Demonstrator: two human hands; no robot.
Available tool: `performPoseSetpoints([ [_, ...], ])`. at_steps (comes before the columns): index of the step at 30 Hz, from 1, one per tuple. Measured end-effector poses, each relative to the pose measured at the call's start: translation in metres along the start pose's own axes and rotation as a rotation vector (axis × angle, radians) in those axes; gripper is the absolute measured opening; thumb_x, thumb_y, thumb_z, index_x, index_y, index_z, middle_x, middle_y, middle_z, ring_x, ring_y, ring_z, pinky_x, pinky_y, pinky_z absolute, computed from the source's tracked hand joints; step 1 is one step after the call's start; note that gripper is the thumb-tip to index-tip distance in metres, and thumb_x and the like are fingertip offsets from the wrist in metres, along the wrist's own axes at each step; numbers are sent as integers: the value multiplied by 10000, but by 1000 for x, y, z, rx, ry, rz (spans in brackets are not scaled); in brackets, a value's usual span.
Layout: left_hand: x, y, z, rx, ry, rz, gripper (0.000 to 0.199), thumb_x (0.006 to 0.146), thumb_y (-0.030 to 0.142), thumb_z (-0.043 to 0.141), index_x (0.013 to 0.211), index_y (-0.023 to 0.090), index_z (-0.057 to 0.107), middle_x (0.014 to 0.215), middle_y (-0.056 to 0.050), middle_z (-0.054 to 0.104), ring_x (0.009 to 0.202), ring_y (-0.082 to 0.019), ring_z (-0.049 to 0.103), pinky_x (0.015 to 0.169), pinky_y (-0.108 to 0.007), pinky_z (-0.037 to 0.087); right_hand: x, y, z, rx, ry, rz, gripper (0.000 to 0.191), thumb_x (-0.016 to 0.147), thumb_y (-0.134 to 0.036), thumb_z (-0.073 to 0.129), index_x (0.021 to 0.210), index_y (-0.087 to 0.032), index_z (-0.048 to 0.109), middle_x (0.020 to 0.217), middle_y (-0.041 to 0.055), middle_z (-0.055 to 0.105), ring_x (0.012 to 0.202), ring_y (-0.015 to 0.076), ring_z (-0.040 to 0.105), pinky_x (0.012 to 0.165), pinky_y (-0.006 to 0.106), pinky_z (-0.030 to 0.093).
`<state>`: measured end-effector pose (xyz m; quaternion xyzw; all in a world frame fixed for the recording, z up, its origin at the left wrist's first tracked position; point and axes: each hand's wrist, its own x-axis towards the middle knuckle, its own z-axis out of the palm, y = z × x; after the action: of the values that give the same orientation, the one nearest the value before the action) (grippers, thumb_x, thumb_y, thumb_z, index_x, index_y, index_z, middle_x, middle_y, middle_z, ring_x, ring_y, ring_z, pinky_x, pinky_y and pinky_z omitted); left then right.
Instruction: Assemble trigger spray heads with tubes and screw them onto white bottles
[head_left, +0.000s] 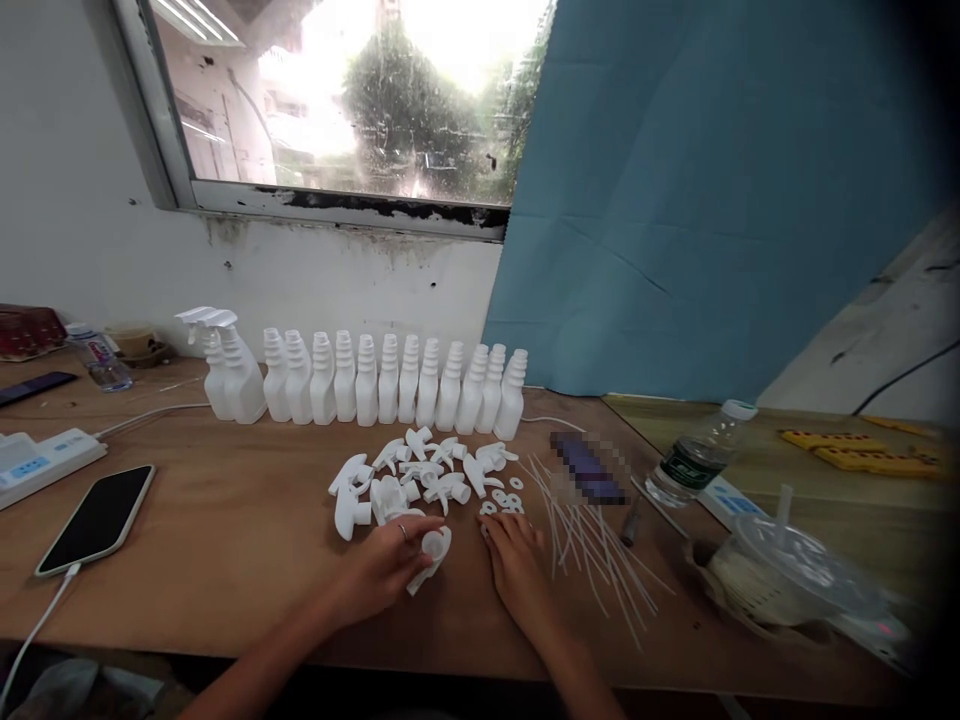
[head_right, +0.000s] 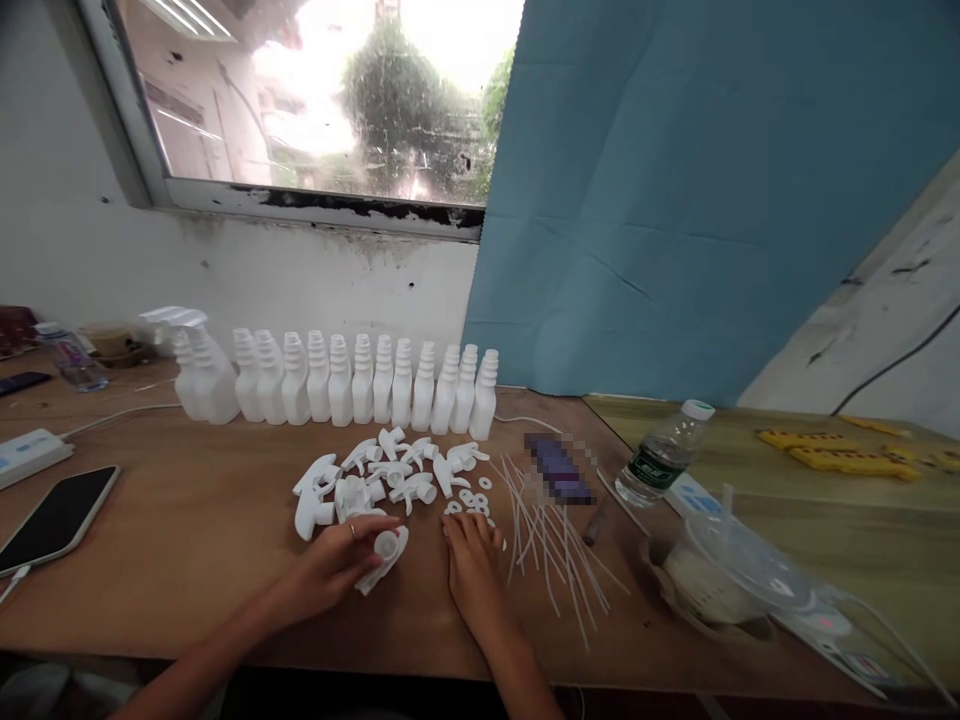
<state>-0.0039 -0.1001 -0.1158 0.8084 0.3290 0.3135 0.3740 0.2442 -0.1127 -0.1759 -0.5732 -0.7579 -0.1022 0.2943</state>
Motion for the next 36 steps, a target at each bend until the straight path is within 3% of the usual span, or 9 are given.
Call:
performPoseSetpoints([
  [4, -7, 3, 1, 4, -31, -108, 367, 953, 322, 465, 1296, 221, 550, 1102, -65, 656, 949, -199, 607, 878, -315, 481, -1, 1, 2, -53, -20, 33, 248, 931, -107, 421, 1049, -222, 605, 1040, 77, 617, 963, 267, 543, 737, 372, 357],
  [7, -12, 10, -1, 4, -78, -75, 390, 955, 361, 478, 1332, 271, 517, 1281, -51, 582, 1115, -217, 562, 982, -327, 437, -2, 1, 3, -49, -9, 41, 240, 932, -117, 416, 1000, -225, 619, 1028, 73, 616, 950, 258, 556, 734, 368, 373],
  [10, -14, 9, 1, 37, -85, -12, 467, 894, 340, 587, 1349, 290, 495, 1337, -55, 518, 1110, -214, 563, 958, -311, 460, -2, 2, 4, -40, 24, 34, 264, 951, -138, 384, 1009, -228, 625, 1022, 71, 632, 930, 252, 570, 725, 370, 382],
  [15, -13, 2, 7, 84, -76, 36, 450, 923, 231, 501, 1364, 315, 467, 1273, -41, 573, 1107, -193, 578, 975, -318, 458, -4, 4, 6, 5, 66, 44, 275, 966, -160, 353, 1064, -214, 605, 959, 73, 655, 890, 248, 593, 742, 384, 404],
  [20, -14, 2, 7, 110, -43, -31, 444, 893, 252, 538, 1332, 277, 472, 1272, -51, 600, 1118, -212, 586, 965, -321, 473, -4, 4, 7, 63, 74, 65, 254, 952, -186, 404, 1132, -201, 582, 997, 87, 635, 914, 254, 597, 791, 403, 440],
  [23, -14, 2, 8, 153, -33, -18, 391, 874, 225, 541, 1260, 271, 503, 1208, -36, 626, 1083, -201, 595, 949, -305, 474, -4, 3, 6, 54, 101, 87, 216, 941, -212, 435, 1070, -189, 607, 1043, 111, 607, 957, 270, 579, 802, 412, 443],
  [27, -14, 3, 9, 247, -47, 0, 350, 861, 223, 539, 1207, 267, 514, 1104, -36, 641, 991, -205, 609, 879, -309, 489, -4, 2, 3, 23, 56, 77, 222, 948, -179, 413, 928, -211, 632, 903, 72, 621, 874, 264, 578, 741, 406, 414],
  [32, -13, 2, 10, 315, -47, 22, 401, 858, 204, 529, 1251, 264, 474, 1115, -52, 621, 1001, -220, 598, 872, -328, 479, -3, 0, 1, 7, 92, 68, 298, 931, -159, 413, 1178, -215, 570, 1063, 97, 606, 972, 271, 565, 799, 423, 411],
  [36, -12, 0, 11, 311, -53, 12, 401, 855, 207, 549, 1246, 267, 486, 1119, -46, 628, 988, -216, 606, 852, -317, 482, -3, -2, -1, -64, 99, 125, 197, 914, -189, 454, 998, -217, 630, 1021, 102, 607, 940, 297, 547, 745, 424, 403],
])
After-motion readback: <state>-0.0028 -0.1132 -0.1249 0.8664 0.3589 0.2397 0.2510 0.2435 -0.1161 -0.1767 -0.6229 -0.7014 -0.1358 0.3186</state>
